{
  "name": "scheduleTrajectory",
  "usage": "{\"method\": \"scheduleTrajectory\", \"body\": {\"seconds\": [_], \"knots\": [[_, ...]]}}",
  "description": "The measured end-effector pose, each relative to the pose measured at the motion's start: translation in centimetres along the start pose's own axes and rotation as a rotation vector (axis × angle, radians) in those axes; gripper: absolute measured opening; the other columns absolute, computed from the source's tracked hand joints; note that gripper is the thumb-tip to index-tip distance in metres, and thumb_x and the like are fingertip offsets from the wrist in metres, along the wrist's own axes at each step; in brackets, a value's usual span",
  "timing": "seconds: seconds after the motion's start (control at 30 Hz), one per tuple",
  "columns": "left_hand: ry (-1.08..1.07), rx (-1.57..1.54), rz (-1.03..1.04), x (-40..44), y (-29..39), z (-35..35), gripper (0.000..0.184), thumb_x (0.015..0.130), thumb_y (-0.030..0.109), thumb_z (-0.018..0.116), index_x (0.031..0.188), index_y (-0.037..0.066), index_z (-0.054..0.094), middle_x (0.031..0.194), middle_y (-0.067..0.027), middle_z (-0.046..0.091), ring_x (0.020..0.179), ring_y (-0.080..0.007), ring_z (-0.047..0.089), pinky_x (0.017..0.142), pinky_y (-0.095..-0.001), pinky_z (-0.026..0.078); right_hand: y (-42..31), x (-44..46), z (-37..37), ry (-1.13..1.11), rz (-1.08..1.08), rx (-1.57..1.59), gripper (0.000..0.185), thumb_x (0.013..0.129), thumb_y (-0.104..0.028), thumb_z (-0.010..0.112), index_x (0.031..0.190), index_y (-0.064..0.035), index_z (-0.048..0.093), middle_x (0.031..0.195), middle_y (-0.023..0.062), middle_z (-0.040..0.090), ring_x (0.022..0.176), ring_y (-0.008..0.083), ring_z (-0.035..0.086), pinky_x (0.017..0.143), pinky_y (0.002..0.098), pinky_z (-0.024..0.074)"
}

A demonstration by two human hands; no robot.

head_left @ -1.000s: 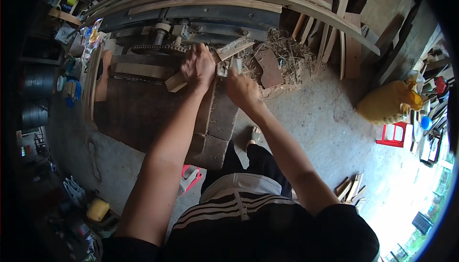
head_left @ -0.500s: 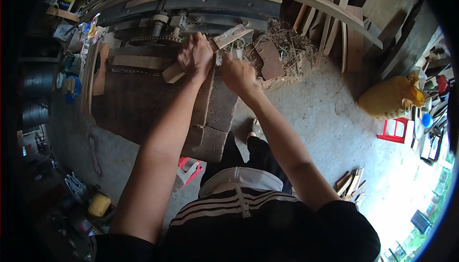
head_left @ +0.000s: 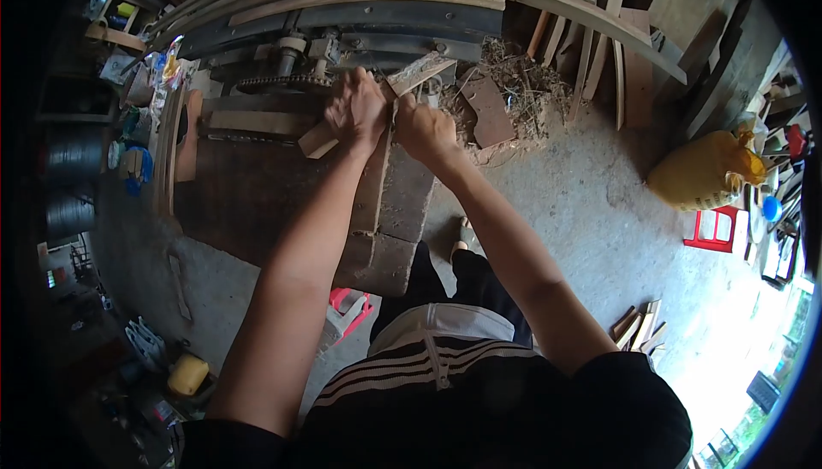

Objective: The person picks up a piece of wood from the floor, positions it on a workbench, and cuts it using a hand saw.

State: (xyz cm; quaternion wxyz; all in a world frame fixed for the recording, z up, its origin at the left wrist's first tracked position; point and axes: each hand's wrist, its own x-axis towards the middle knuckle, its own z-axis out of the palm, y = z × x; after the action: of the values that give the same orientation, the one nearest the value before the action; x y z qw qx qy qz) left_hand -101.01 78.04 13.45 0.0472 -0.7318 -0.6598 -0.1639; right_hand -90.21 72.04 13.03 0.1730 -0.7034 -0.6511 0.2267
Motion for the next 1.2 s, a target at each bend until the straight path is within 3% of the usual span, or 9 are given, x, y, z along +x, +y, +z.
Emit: {"method": "scheduleTrajectory", "body": {"seconds": [0.13, 0.37, 0.57, 0.73, 0.93, 1.07, 1.13, 1.2], "knots": [[-0.074, 0.012, -0.088, 0.1, 0.4, -0.4, 0.025, 0.097, 0.032, 0.041, 0.099, 0.010, 0.053, 0.105, -0.0115, 0.060, 0.090, -0.0367, 0.063, 0.073, -0.0518, 0.049, 0.8, -5.5, -2.6, -0.118, 0.085, -0.020, 0.029, 0.096, -0.023, 0.034, 0.098, -0.0018, 0.054, 0.078, 0.0225, 0.067, 0.076, 0.0383, 0.068, 0.069, 0.0491, 0.0538], [-0.068, 0.001, -0.039, 0.0, 0.3, -0.6, 0.025, 0.097, 0.031, 0.040, 0.100, 0.010, 0.053, 0.102, -0.0113, 0.061, 0.089, -0.0360, 0.063, 0.072, -0.0507, 0.049, -0.1, 0.8, 0.2, -0.031, 0.036, 0.047, 0.030, 0.096, -0.025, 0.035, 0.099, -0.0015, 0.054, 0.083, 0.0230, 0.068, 0.079, 0.0378, 0.068, 0.070, 0.0495, 0.0532], [-0.018, 0.008, -0.048, 0.0, 0.4, -0.5, 0.025, 0.097, 0.029, 0.040, 0.100, 0.009, 0.053, 0.103, -0.0110, 0.059, 0.099, -0.0332, 0.060, 0.079, -0.0485, 0.049, 1.1, -5.6, -2.5, -0.135, 0.039, -0.073, 0.022, 0.094, -0.020, 0.040, 0.099, -0.0022, 0.052, 0.081, 0.0231, 0.068, 0.077, 0.0392, 0.068, 0.067, 0.0506, 0.0534], [-0.095, 0.000, -0.070, 0.3, 0.5, -0.8, 0.024, 0.097, 0.028, 0.040, 0.101, 0.009, 0.054, 0.100, -0.0097, 0.061, 0.098, -0.0307, 0.061, 0.073, -0.0483, 0.051, 0.9, -1.6, -1.2, -0.105, 0.031, -0.020, 0.024, 0.094, -0.019, 0.038, 0.099, -0.0007, 0.053, 0.083, 0.0251, 0.067, 0.077, 0.0394, 0.068, 0.068, 0.0504, 0.0536], [-0.010, 0.027, 0.006, 0.3, 0.3, -0.2, 0.023, 0.097, 0.028, 0.042, 0.099, 0.008, 0.054, 0.100, -0.0112, 0.060, 0.094, -0.0325, 0.062, 0.073, -0.0472, 0.051, 0.3, -3.5, -2.5, -0.115, 0.060, 0.024, 0.029, 0.096, -0.021, 0.035, 0.095, 0.0000, 0.055, 0.084, 0.0235, 0.068, 0.081, 0.0400, 0.068, 0.072, 0.0504, 0.0536], [-0.034, 0.047, -0.009, -0.8, 0.4, -0.9, 0.023, 0.097, 0.031, 0.040, 0.104, 0.011, 0.051, 0.102, -0.0109, 0.062, 0.086, -0.0395, 0.064, 0.070, -0.0516, 0.049, 1.2, -6.2, -3.0, -0.169, 0.043, -0.020, 0.023, 0.093, -0.018, 0.039, 0.098, -0.0014, 0.054, 0.083, 0.0239, 0.067, 0.078, 0.0403, 0.068, 0.071, 0.0515, 0.0531], [-0.026, 0.043, -0.021, -0.7, 0.7, -0.9, 0.021, 0.096, 0.028, 0.044, 0.096, 0.009, 0.054, 0.097, -0.0107, 0.061, 0.092, -0.0313, 0.062, 0.068, -0.0460, 0.053, 1.0, -4.4, -2.6, -0.142, 0.032, 0.000, 0.025, 0.094, -0.019, 0.037, 0.097, -0.0011, 0.054, 0.083, 0.0236, 0.067, 0.077, 0.0407, 0.068, 0.071, 0.0513, 0.0529], [-0.029, 0.037, -0.030, -0.6, 0.8, -1.0, 0.021, 0.096, 0.028, 0.044, 0.096, 0.009, 0.054, 0.097, -0.0106, 0.061, 0.093, -0.0315, 0.062, 0.068, -0.0466, 0.052, 0.4, -2.0, -1.8, -0.098, 0.024, 0.030, 0.027, 0.095, -0.020, 0.035, 0.097, -0.0008, 0.054, 0.082, 0.0233, 0.067, 0.077, 0.0410, 0.067, 0.072, 0.0511, 0.0527]]}}
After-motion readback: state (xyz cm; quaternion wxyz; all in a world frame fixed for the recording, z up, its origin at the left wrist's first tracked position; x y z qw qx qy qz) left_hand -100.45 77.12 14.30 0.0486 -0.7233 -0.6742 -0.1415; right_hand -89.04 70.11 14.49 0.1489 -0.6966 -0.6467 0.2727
